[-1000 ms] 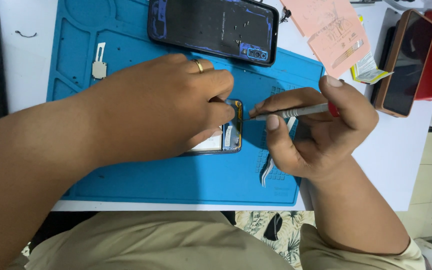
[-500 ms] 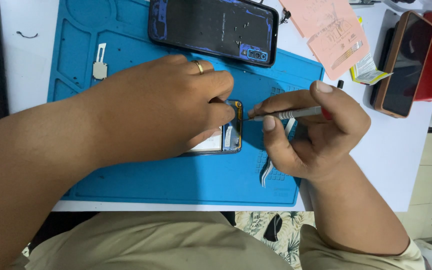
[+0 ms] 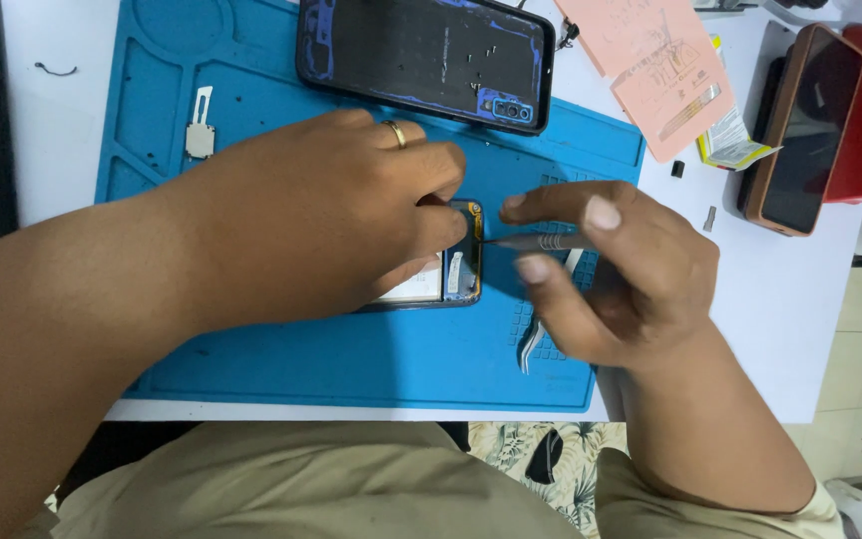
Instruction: Assembling a mobile phone by installing internal screws into the chassis using a precision screwdriver.
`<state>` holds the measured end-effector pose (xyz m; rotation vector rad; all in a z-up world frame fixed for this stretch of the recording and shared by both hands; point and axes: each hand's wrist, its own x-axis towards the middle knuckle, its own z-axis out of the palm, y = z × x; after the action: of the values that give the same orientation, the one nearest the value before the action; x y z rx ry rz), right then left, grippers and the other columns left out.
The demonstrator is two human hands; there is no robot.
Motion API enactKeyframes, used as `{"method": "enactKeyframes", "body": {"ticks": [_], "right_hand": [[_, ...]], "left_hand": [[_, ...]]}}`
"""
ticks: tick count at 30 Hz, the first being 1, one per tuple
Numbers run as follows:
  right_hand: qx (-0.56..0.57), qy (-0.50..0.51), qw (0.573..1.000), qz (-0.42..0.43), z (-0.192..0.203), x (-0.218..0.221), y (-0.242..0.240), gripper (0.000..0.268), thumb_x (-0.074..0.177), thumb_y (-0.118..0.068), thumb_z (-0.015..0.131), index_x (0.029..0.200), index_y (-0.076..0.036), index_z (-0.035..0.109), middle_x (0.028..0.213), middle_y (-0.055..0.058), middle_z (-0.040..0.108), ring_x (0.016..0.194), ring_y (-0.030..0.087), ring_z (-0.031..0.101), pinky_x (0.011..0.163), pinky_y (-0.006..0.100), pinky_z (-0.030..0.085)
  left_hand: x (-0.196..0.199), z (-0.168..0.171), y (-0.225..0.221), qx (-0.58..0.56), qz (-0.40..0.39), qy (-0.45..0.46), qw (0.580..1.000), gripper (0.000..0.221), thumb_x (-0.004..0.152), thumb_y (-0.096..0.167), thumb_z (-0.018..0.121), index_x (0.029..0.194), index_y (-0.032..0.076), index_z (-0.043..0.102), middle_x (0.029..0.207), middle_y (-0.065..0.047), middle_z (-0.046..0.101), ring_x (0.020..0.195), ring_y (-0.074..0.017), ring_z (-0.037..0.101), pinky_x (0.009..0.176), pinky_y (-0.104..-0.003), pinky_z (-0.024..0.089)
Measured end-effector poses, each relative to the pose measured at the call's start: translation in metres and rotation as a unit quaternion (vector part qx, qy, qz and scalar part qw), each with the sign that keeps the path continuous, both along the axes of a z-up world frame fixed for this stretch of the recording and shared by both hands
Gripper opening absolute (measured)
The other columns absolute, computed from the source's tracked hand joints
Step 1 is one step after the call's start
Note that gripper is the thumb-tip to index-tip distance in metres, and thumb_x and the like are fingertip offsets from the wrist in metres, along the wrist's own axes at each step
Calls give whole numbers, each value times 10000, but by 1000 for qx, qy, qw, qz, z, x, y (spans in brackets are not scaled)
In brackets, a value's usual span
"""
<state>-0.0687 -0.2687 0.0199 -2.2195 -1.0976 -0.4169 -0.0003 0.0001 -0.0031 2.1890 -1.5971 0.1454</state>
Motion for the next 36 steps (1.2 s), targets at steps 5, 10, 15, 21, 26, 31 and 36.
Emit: {"method": "enactKeyframes", "body": {"ticks": [5, 10, 15, 21, 26, 31, 36], "right_hand": [[14, 1, 1000, 18, 2, 4, -1, 511, 1074, -2, 714, 1473, -54, 400, 1019, 271, 695, 915, 372, 769, 853, 437, 710], [6, 15, 999, 28, 14, 3, 3, 372, 1140, -16, 593, 1468, -22, 417, 1168, 336, 690, 1067, 430, 775, 917, 431, 671], [-7, -10, 1000, 6, 13, 7, 4, 302, 1014, -50, 782, 1217, 25, 571, 928, 216, 713, 844, 357, 742, 827, 407, 687], [2, 38, 999, 16, 17, 0, 6, 358, 1119, 31, 600, 1440, 54, 446, 1153, 255, 756, 1049, 364, 833, 911, 404, 714], [-6, 15, 1000, 7, 17, 4, 8, 338, 1074, -24, 716, 1338, 16, 509, 1029, 232, 693, 882, 357, 715, 779, 389, 585], [8, 43, 999, 18, 14, 1, 7, 354, 1092, 44, 643, 1403, 58, 475, 1117, 243, 730, 998, 365, 826, 864, 396, 706], [12, 49, 998, 27, 22, 3, 12, 316, 1103, 28, 612, 1390, 17, 480, 1152, 271, 703, 1066, 432, 802, 925, 441, 684]], "left_hand": [[5, 11, 1, 54, 56, -59, 995, 114, 996, 238, 642, 907, 175, 673, 940, -70, 603, 738, -287, 622, 585, -434, 505], [18, 10, 9, 7, 207, -80, 975, 104, 1049, 251, 724, 1048, 151, 692, 998, -104, 627, 849, -325, 640, 689, -448, 516], [29, 2, 15, -63, 257, -16, 964, 92, 1110, 51, 645, 1146, 35, 728, 1126, -171, 685, 957, -389, 624, 679, -498, 458], [47, -6, 10, -37, 211, 2, 977, 131, 1053, 53, 666, 1016, 58, 791, 976, -136, 714, 917, -359, 651, 707, -487, 461], [51, -13, 7, -5, 210, -32, 977, 164, 1084, 136, 690, 963, 98, 794, 968, -102, 721, 921, -330, 674, 680, -451, 499], [53, -12, 5, 5, 209, -41, 977, 214, 1086, 136, 696, 891, 110, 781, 931, -74, 696, 894, -307, 660, 649, -439, 472], [51, -13, 1, 25, 218, -165, 962, 87, 998, 120, 723, 990, 183, 783, 1008, -16, 716, 1021, -273, 679, 764, -406, 503]]}}
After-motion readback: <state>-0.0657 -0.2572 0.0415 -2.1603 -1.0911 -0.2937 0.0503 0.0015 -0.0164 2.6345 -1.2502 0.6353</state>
